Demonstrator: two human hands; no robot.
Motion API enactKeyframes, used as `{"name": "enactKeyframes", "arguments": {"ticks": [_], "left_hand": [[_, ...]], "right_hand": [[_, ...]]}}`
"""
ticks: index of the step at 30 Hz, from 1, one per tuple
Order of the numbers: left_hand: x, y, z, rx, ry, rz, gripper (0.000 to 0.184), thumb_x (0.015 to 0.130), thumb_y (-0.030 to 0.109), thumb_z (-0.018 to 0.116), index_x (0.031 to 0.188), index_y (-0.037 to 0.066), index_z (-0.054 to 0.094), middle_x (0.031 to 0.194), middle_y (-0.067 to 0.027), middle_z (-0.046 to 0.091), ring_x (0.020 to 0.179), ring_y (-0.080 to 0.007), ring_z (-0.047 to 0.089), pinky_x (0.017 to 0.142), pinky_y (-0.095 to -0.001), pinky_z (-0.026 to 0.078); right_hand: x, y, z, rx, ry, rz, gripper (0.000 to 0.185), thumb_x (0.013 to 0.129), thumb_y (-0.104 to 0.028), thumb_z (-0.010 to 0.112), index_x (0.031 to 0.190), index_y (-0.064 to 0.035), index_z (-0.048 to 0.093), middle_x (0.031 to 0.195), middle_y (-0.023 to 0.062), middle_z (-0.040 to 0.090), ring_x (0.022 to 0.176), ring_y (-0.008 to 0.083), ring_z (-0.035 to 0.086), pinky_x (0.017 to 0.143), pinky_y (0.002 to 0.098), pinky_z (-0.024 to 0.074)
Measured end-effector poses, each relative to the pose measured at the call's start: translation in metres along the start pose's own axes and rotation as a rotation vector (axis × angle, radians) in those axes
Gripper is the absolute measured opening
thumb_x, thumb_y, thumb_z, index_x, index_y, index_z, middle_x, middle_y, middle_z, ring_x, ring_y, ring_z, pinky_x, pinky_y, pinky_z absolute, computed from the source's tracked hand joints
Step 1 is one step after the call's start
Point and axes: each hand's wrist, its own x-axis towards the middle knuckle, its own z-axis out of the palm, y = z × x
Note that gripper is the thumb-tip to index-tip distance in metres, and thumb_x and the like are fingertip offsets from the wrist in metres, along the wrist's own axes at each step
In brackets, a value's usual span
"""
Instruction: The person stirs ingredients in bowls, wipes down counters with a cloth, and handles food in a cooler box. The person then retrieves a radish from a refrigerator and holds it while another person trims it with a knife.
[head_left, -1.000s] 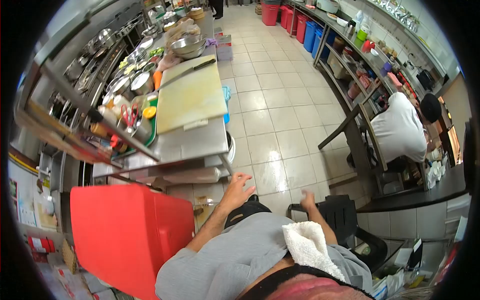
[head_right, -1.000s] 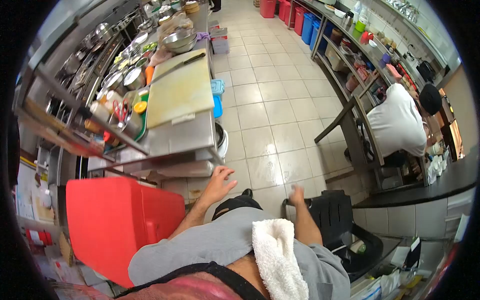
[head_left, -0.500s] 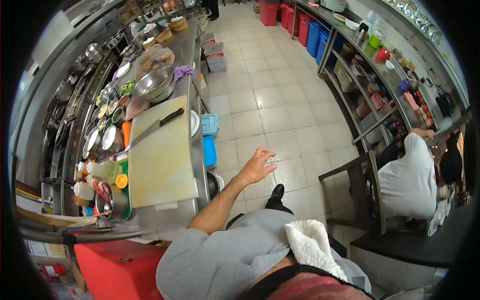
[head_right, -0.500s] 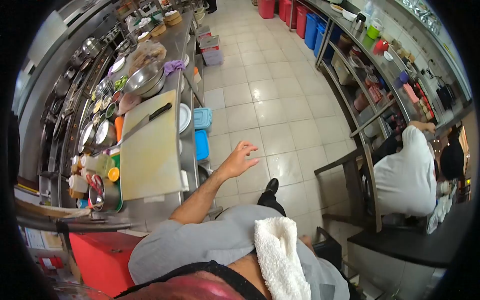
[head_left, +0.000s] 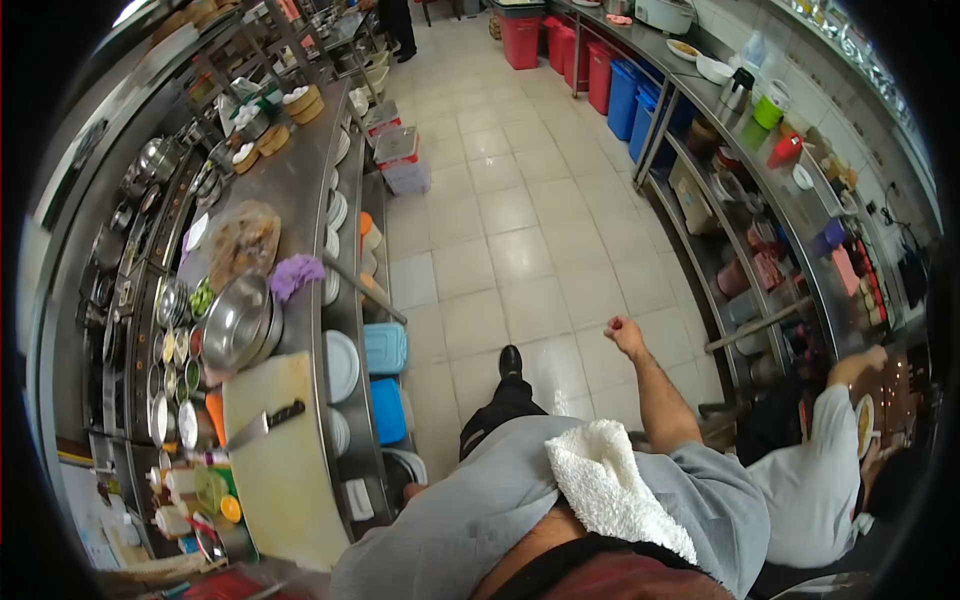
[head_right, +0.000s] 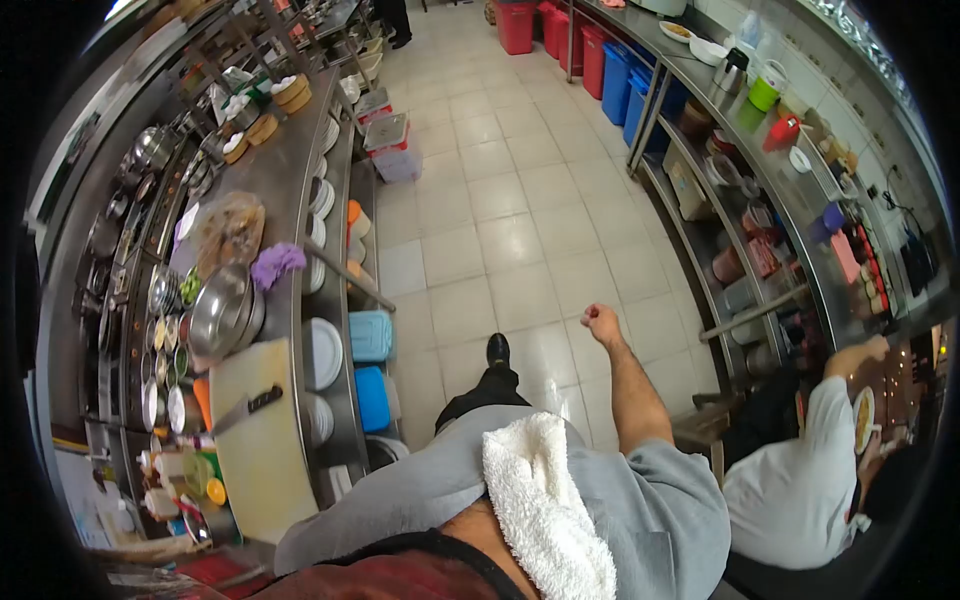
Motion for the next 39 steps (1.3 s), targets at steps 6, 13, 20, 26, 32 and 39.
{"name": "enactKeyframes", "arguments": {"ticks": [6, 13, 20, 26, 32, 39], "left_hand": [[0.113, 0.117, -0.205, 0.144, 0.123, 0.259, 0.04, 0.085, 0.04, 0.05, 0.1, 0.006, 0.064, 0.105, -0.02, 0.06, 0.097, -0.033, 0.058, 0.084, -0.0463, 0.044], [0.21, 0.362, -0.611, -0.408, 0.835, 0.601, 0.031, 0.076, 0.029, 0.063, 0.094, 0.004, 0.066, 0.102, -0.0171, 0.062, 0.1, -0.0323, 0.054, 0.089, -0.0411, 0.041], [0.229, 0.513, -0.785, -0.625, 0.962, 0.62, 0.035, 0.075, 0.025, 0.065, 0.101, 0.001, 0.063, 0.101, -0.0219, 0.061, 0.102, -0.0355, 0.053, 0.091, -0.0413, 0.041], [0.294, 0.503, -0.714, -0.034, 0.511, 0.277, 0.043, 0.083, 0.043, 0.049, 0.102, 0.008, 0.065, 0.105, -0.0158, 0.062, 0.102, -0.0341, 0.056, 0.09, -0.0464, 0.04], [0.326, 0.482, -0.697, 0.024, 0.011, 0.099, 0.047, 0.088, 0.045, 0.04, 0.104, 0.008, 0.063, 0.111, -0.0141, 0.06, 0.103, -0.0339, 0.055, 0.086, -0.0487, 0.042], [0.465, 0.542, -0.927, 0.1, 0.208, 0.295, 0.048, 0.087, 0.045, 0.041, 0.105, 0.007, 0.063, 0.107, -0.0149, 0.061, 0.102, -0.0336, 0.056, 0.084, -0.047, 0.044]], "right_hand": [[0.061, 0.063, 0.043, -0.078, -0.366, 0.45, 0.016, 0.082, -0.01, 0.05, 0.089, -0.0016, 0.063, 0.067, 0.0098, 0.064, 0.053, 0.0172, 0.06, 0.045, 0.0326, 0.0479], [0.114, 0.071, -0.002, -0.018, -0.269, 0.877, 0.022, 0.076, -0.015, 0.067, 0.094, -0.0037, 0.063, 0.071, 0.0097, 0.063, 0.052, 0.019, 0.059, 0.041, 0.0336, 0.0465], [0.344, 0.082, -0.041, 0.027, -0.34, 0.67, 0.019, 0.077, -0.014, 0.065, 0.092, -0.0037, 0.062, 0.068, 0.0104, 0.061, 0.05, 0.0195, 0.057, 0.04, 0.0333, 0.0459], [0.655, -0.005, -0.088, -0.096, -0.293, 0.465, 0.017, 0.073, -0.01, 0.062, 0.088, -0.0008, 0.062, 0.064, 0.0085, 0.06, 0.048, 0.0157, 0.054, 0.036, 0.0298, 0.0399], [0.909, -0.112, -0.08, 0.006, -0.102, 0.123, 0.025, 0.069, -0.005, 0.066, 0.093, -0.0009, 0.06, 0.071, 0.005, 0.06, 0.057, 0.0119, 0.054, 0.045, 0.0263, 0.0425], [1.022, -0.15, -0.041, -0.004, -0.307, 0.455, 0.027, 0.071, -0.009, 0.067, 0.096, -0.0002, 0.06, 0.069, 0.0068, 0.061, 0.057, 0.0137, 0.057, 0.049, 0.0264, 0.0452]]}}
